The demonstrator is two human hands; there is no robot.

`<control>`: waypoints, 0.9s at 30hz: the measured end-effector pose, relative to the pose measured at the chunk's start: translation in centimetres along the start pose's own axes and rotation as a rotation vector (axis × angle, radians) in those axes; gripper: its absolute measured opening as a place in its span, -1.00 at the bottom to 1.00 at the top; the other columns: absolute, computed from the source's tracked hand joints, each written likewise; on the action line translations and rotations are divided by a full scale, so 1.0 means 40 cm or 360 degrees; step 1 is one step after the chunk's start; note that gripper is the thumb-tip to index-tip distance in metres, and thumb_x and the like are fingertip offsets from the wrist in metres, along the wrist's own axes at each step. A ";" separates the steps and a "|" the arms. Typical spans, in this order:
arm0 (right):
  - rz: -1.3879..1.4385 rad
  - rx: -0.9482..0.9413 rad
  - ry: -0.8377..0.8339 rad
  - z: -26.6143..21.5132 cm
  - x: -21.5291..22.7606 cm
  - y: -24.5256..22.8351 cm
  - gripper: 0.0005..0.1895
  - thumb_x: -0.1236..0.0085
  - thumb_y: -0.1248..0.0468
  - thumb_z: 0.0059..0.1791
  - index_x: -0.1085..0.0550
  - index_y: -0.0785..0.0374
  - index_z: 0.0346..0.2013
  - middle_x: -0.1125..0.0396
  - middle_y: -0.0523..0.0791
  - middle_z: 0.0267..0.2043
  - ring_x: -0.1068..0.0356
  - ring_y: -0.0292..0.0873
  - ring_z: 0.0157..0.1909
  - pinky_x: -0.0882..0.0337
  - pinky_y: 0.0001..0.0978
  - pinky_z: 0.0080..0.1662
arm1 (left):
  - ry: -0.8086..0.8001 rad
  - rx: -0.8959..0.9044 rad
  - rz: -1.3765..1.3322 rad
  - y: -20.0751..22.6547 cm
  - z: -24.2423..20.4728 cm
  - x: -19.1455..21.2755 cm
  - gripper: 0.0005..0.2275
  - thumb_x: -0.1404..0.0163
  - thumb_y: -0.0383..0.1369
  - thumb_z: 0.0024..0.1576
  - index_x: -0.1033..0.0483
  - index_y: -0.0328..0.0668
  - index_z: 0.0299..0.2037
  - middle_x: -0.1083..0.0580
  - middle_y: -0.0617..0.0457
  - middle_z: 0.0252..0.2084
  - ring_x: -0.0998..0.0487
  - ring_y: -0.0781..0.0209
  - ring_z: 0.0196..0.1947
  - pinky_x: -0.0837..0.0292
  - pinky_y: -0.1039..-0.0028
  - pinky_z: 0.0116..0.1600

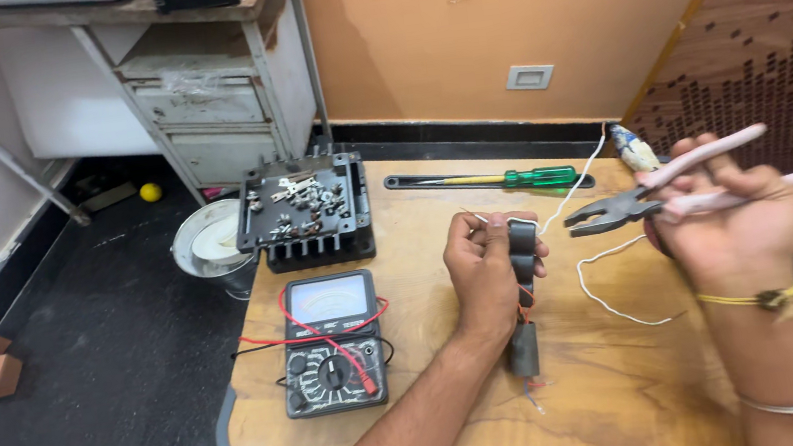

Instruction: The person handles a black cylindrical capacitor and uses wire strippers to strip the insulation from white and red wires connected to it.

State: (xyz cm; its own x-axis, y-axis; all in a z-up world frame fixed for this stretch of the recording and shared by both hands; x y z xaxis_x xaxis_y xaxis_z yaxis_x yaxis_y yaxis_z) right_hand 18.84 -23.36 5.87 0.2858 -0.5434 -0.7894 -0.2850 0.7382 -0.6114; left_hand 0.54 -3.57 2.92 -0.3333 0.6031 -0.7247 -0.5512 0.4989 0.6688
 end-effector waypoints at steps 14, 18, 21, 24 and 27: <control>0.0197 -0.0016 -0.0112 -0.024 -0.017 0.070 -0.63 -0.07 0.33 -0.10 -0.42 0.33 -0.01 -0.31 0.02 -0.06 -0.28 -0.05 -0.21 -0.35 -0.11 -0.09 | 0.0048 -0.0014 0.0136 0.008 -0.004 -0.017 -0.88 0.22 -0.42 0.38 -0.17 -0.26 -0.22 -0.57 -0.25 -0.19 -0.55 0.22 -0.50 -0.48 0.49 -0.49; 0.0110 0.0019 0.0029 -0.032 -0.035 0.071 -0.74 -0.07 0.34 -0.07 -0.43 0.28 -0.09 -0.36 -0.02 -0.07 -0.38 -0.04 -0.11 -0.39 -0.07 -0.06 | 0.0010 -0.0056 0.0180 0.016 -0.005 -0.020 -0.87 0.21 -0.41 0.37 -0.16 -0.24 -0.22 -0.57 -0.22 -0.19 -0.55 0.25 -0.50 -0.46 0.52 -0.51; 0.0117 0.0032 0.0207 -0.036 -0.049 0.072 -0.75 -0.06 0.34 -0.13 -0.43 0.31 -0.16 -0.38 -0.04 -0.13 -0.44 -0.03 -0.07 -0.46 0.06 0.01 | -0.0009 -0.0086 0.0261 0.016 -0.012 -0.020 -0.86 0.19 -0.39 0.36 -0.15 -0.21 -0.22 -0.58 -0.15 -0.20 -0.55 0.29 -0.48 -0.45 0.55 -0.51; 0.0003 -0.0022 0.0238 -0.038 -0.053 0.071 -0.76 -0.06 0.29 -0.08 -0.44 0.31 -0.15 -0.40 0.01 -0.10 -0.41 -0.01 -0.10 -0.43 -0.03 -0.01 | -0.0087 -0.0184 0.0344 0.012 -0.016 -0.023 -0.84 0.16 -0.39 0.38 -0.15 -0.20 -0.22 -0.59 -0.11 -0.17 -0.55 0.32 -0.43 -0.48 0.57 -0.45; 0.0010 -0.0025 0.0308 -0.039 -0.052 0.071 -0.79 -0.04 0.30 -0.06 -0.42 0.32 -0.17 -0.41 0.01 -0.12 -0.41 -0.02 -0.10 -0.45 -0.01 0.02 | -0.0104 -0.0197 0.0322 0.009 -0.014 -0.020 -0.85 0.16 -0.40 0.38 -0.14 -0.19 -0.23 -0.59 -0.09 -0.17 -0.54 0.35 -0.44 -0.47 0.58 -0.45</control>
State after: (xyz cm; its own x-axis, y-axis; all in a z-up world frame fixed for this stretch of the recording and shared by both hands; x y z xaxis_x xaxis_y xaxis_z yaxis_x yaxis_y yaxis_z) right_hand 16.01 -20.76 5.67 0.1030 -0.6069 -0.7881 -0.3009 0.7362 -0.6062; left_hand 0.18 -4.22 3.67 -0.3985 0.7242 -0.5628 -0.5692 0.2859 0.7709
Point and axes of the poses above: each hand's wrist, its own z-axis towards the middle knuckle, its own x-axis out of the back of the hand, y = z × x, the point moved 2 cm from there along z, towards the middle knuckle
